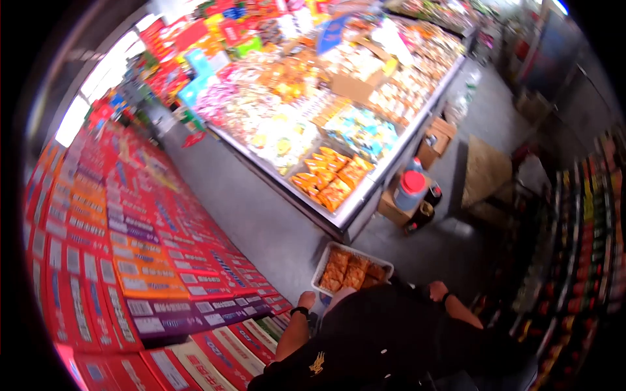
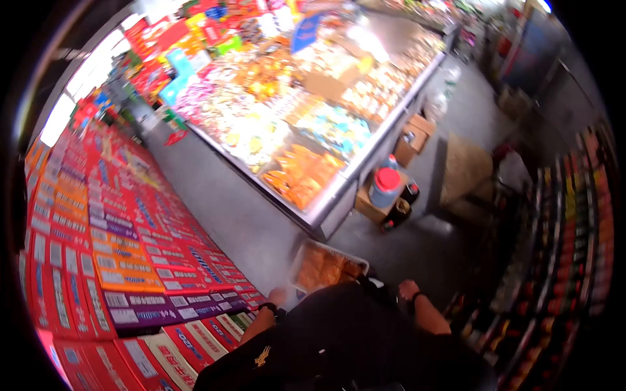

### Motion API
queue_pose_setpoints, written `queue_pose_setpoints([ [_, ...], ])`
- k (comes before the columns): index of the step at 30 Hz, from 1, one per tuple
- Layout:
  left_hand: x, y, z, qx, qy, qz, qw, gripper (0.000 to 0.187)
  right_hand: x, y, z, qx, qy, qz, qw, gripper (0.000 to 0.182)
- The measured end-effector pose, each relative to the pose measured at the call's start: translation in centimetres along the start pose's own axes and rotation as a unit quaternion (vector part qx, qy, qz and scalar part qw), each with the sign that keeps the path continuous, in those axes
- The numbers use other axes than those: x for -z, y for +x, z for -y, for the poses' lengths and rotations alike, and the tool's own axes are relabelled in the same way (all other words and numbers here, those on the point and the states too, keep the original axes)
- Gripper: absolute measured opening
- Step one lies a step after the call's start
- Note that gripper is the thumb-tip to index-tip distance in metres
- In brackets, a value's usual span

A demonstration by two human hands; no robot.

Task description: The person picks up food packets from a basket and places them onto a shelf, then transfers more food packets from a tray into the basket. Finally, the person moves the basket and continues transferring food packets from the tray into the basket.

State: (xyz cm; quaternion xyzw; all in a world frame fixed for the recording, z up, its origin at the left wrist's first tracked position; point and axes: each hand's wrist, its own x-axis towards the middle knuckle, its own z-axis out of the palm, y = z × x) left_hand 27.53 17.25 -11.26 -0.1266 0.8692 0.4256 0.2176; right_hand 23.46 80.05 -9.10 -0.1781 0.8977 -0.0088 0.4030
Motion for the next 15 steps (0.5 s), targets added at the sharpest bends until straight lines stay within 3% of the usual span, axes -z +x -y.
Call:
queue_pose_setpoints([
  [1,0.8,-1.1,0.3,0.020,-0.014,0.045,0.999,0.032,-4.4,2.4,-2.4,0.025,-0.007,-0.026,0.999,0.022],
  [2,1.3,-2.2,0.1,0.043,-0.029,0.088,0.995,0.032,-5.4,2.4,-2.8,0.006,0.087,-0.039,0.995,0.022],
  [3,1.4,-3.7,-1.8,0.171,-0.096,0.046,0.980,0.029,-6.1,1.9,-3.2,-0.043,0.320,-0.050,0.945,0.023],
  [4,1.1,-4.5,-1.4,0.195,-0.123,0.047,0.972,0.028,-7.2,1.7,-3.5,-0.087,0.615,-0.053,0.782,0.025],
  [5,1.0,-4.9,-0.5,0.220,-0.150,0.044,0.963,0.028,-8.3,1.4,-3.4,-0.120,0.754,-0.054,0.643,0.027],
  [7,0.0,-5.6,2.5,0.256,-0.197,0.006,0.947,0.030,-4.2,-2.2,-0.1,-0.180,0.647,-0.109,0.732,0.015],
  [10,0.3,-6.8,2.5,0.301,-0.182,0.021,0.936,0.032,-2.8,-3.3,1.1,-0.211,0.688,-0.086,0.689,0.009],
  [12,-0.2,-6.1,3.2,0.312,-0.202,0.010,0.928,0.029,-3.7,-3.0,1.3,-0.209,0.668,-0.090,0.709,0.010],
  [13,-0.6,-5.4,4.2,0.284,-0.185,0.028,0.940,0.027,-4.2,-2.6,1.3,-0.207,0.657,-0.092,0.720,0.011],
  [15,-1.6,-3.4,6.4,0.208,-0.146,0.068,0.965,0.025,-2.7,-3.1,1.8,-0.199,0.694,-0.066,0.689,0.012],
])
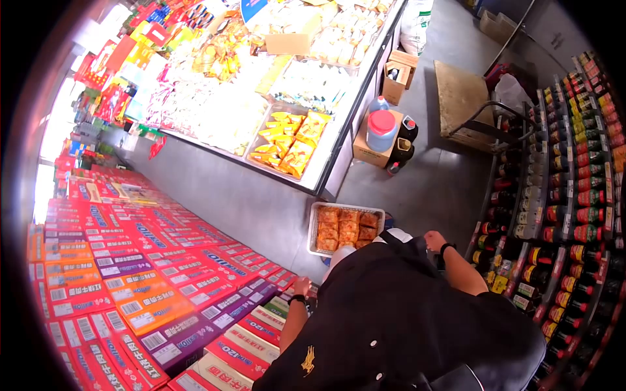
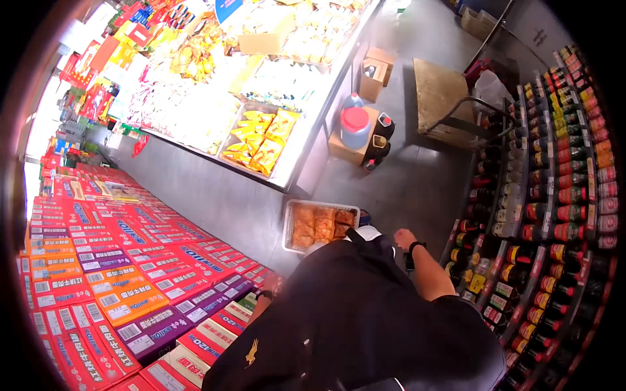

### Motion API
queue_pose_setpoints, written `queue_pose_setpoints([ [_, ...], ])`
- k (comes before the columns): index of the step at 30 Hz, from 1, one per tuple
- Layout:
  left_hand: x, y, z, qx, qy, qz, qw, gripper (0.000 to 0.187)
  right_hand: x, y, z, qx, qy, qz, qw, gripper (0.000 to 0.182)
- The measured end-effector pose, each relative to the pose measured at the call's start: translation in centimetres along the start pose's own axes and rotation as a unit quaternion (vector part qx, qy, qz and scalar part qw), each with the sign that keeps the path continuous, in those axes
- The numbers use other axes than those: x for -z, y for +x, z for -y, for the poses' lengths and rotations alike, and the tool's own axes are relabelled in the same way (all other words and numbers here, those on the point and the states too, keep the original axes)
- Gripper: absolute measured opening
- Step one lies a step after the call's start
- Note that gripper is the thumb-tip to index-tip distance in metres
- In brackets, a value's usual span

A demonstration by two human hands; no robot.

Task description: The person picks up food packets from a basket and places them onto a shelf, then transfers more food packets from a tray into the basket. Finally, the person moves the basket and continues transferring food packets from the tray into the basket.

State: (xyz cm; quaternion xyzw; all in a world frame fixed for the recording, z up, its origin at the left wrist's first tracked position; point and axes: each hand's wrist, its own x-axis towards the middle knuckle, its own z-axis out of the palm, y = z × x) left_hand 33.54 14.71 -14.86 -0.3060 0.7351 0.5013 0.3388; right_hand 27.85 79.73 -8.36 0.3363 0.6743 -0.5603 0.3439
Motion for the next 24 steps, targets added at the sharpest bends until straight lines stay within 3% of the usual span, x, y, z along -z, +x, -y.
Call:
queue_pose_setpoints([
  [3,0.3,-0.1,-4.3,-0.024,-0.009,0.031,0.999,0.025,-0.8,-1.7,1.7,0.007,-0.033,-0.041,0.999,0.016],
  [5,-0.3,-1.5,-9.2,-0.079,0.072,0.006,0.994,0.027,-1.1,-2.0,2.7,0.021,-0.059,-0.062,0.996,0.015],
  [8,-1.6,-1.5,-11.6,-0.111,0.005,-0.054,0.992,0.027,-0.3,-1.6,3.1,0.016,-0.063,-0.040,0.997,0.010],
  [11,-2.6,-0.6,-12.3,-0.102,-0.052,-0.088,0.989,0.028,-0.2,-1.7,3.8,0.043,-0.063,-0.052,0.996,0.020],
  [15,-2.7,0.2,-12.4,-0.105,-0.042,-0.101,0.988,0.027,0.1,-1.6,4.3,0.008,-0.024,-0.049,0.998,0.016],
  [16,-2.8,0.7,-11.7,-0.105,-0.040,-0.103,0.988,0.027,0.0,-1.1,3.8,0.013,-0.024,-0.057,0.998,0.007],
  [19,-2.1,1.2,-9.9,-0.122,0.044,-0.075,0.989,0.029,0.7,0.9,2.3,-0.013,0.054,-0.008,0.998,0.008],
  [22,-1.2,-1.7,-11.1,-0.121,0.129,-0.050,0.983,0.031,-0.2,0.5,2.4,0.014,-0.005,-0.046,0.999,0.011],
  [24,-1.1,-2.4,-10.7,-0.103,0.110,-0.055,0.987,0.031,0.0,1.0,2.5,0.026,-0.027,-0.005,0.999,0.011],
])
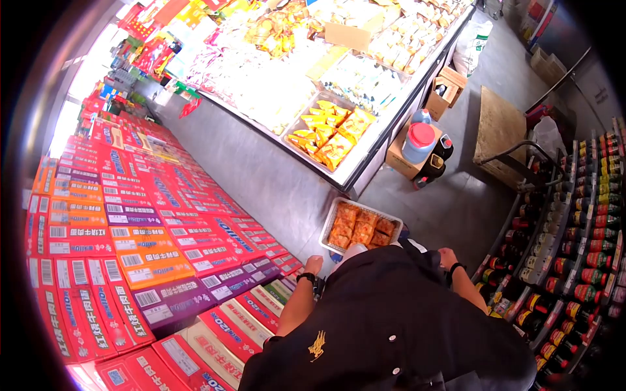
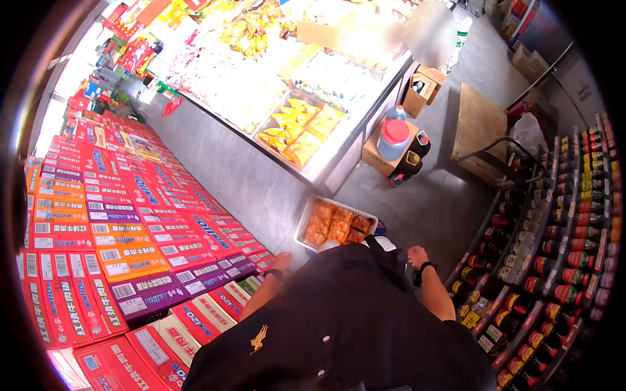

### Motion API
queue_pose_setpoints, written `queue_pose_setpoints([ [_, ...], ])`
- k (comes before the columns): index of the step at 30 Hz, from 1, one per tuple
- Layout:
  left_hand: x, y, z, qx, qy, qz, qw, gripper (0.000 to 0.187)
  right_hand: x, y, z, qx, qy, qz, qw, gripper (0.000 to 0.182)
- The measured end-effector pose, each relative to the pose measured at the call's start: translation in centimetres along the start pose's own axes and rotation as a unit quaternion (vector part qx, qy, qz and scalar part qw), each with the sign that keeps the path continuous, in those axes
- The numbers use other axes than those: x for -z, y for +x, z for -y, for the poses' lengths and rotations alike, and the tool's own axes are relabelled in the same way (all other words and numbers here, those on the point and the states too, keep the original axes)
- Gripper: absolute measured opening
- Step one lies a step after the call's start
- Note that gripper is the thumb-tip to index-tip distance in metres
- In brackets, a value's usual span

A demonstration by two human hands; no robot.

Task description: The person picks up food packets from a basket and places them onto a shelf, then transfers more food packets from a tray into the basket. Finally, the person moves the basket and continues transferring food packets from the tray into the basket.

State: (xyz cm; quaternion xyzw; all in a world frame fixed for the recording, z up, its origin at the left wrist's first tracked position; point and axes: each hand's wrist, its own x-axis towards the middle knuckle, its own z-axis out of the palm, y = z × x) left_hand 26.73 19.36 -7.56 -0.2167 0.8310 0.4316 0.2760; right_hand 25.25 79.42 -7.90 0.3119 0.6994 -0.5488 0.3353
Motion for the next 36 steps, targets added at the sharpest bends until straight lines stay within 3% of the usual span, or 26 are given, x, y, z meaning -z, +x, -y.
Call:
queue_pose_setpoints([
  [1,-0.2,-0.2,0.6,0.011,-0.009,-0.002,1.000,0.032,0.1,0.3,-0.2,0.005,-0.011,0.021,1.000,0.011],
  [4,0.0,0.1,1.4,-0.022,0.121,-0.001,0.992,0.033,-0.8,0.1,0.2,0.036,-0.032,-0.043,0.998,0.011],
  [7,-0.4,-0.3,1.3,0.044,-0.018,-0.011,0.999,0.033,-0.7,0.1,1.0,0.024,0.031,-0.025,0.999,0.013],
  [17,-2.1,2.3,2.8,-0.014,-0.063,-0.033,0.997,0.031,0.0,0.0,2.9,-0.013,-0.029,-0.035,0.999,0.016],
  [19,-1.2,0.2,-0.5,0.022,-0.072,-0.031,0.997,0.032,-0.7,-1.0,4.3,-0.009,-0.055,-0.051,0.997,0.013],
  [22,-1.3,0.3,-0.4,0.057,-0.102,-0.032,0.993,0.031,-0.7,-1.5,4.6,-0.018,-0.063,-0.056,0.996,0.018],
  [25,-0.4,1.3,0.7,0.024,-0.051,0.039,0.998,0.029,-0.9,-1.2,3.8,-0.010,-0.070,-0.063,0.995,0.020],
  [29,-0.9,1.3,0.6,0.049,-0.151,0.002,0.987,0.026,-0.6,-2.4,3.6,-0.023,-0.059,-0.057,0.996,0.022],
  [33,0.7,1.4,-0.5,0.106,-0.057,0.067,0.990,0.034,-0.9,-2.3,2.9,-0.016,-0.059,-0.043,0.997,0.023],
  [36,0.6,1.6,-1.2,0.102,-0.062,0.061,0.991,0.032,-1.1,-2.4,2.8,-0.020,-0.070,-0.049,0.996,0.024],
])
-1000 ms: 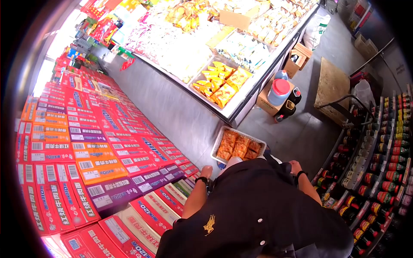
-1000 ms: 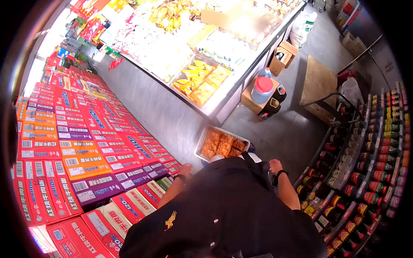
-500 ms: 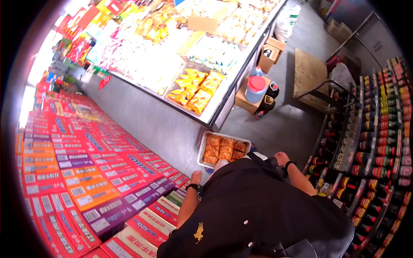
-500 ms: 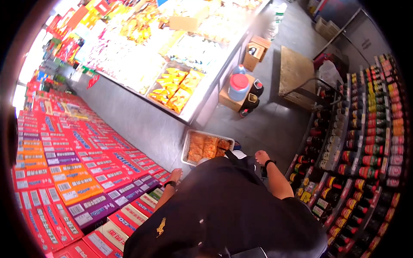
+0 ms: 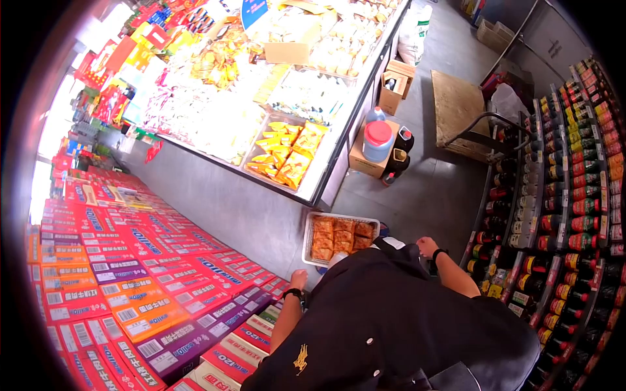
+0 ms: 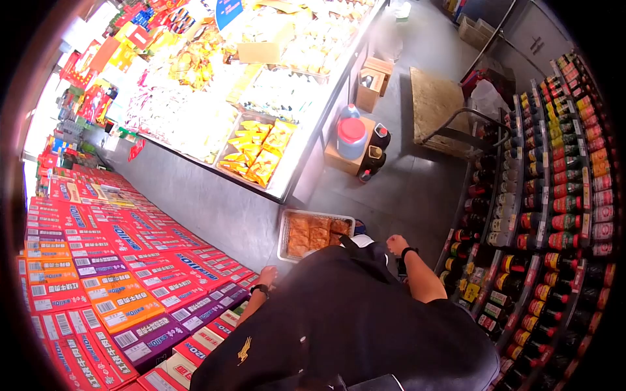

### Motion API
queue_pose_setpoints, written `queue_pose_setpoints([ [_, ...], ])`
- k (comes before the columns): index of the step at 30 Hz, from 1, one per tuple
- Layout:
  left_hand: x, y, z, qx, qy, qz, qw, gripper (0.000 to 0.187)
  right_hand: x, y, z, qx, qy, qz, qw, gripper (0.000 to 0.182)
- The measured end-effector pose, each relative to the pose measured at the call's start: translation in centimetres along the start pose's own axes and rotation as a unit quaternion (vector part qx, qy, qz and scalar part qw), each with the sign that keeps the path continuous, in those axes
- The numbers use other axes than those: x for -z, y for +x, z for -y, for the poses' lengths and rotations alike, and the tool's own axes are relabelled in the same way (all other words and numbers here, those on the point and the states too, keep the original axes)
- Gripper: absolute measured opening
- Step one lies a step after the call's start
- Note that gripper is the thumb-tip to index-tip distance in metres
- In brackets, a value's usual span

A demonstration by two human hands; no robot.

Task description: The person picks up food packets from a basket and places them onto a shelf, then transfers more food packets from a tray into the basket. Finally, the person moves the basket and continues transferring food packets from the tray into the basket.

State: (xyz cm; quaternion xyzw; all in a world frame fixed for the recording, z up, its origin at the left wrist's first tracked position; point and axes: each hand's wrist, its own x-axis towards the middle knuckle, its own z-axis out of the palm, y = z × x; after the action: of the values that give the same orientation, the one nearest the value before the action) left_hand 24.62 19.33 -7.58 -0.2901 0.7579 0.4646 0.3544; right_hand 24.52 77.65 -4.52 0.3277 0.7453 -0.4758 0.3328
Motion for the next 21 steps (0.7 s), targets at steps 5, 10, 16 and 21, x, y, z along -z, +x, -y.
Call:
queue_pose_setpoints([
  [5,-0.3,1.7,0.7,-0.124,0.026,-0.030,0.992,0.028,-0.2,0.2,-0.2,-0.005,-0.013,-0.006,1.000,0.024],
  [10,-1.4,1.4,0.8,-0.120,-0.006,-0.062,0.991,0.029,-0.4,2.5,-2.2,0.059,-0.024,-0.015,0.998,0.021],
  [16,-1.4,-0.3,1.8,-0.129,0.046,-0.079,0.987,0.031,-0.6,2.9,-1.0,0.128,-0.094,0.007,0.987,0.028],
  [21,-1.0,-1.6,1.3,-0.129,0.042,-0.082,0.987,0.033,-0.9,4.3,-0.2,0.103,-0.069,0.039,0.992,0.024],
])
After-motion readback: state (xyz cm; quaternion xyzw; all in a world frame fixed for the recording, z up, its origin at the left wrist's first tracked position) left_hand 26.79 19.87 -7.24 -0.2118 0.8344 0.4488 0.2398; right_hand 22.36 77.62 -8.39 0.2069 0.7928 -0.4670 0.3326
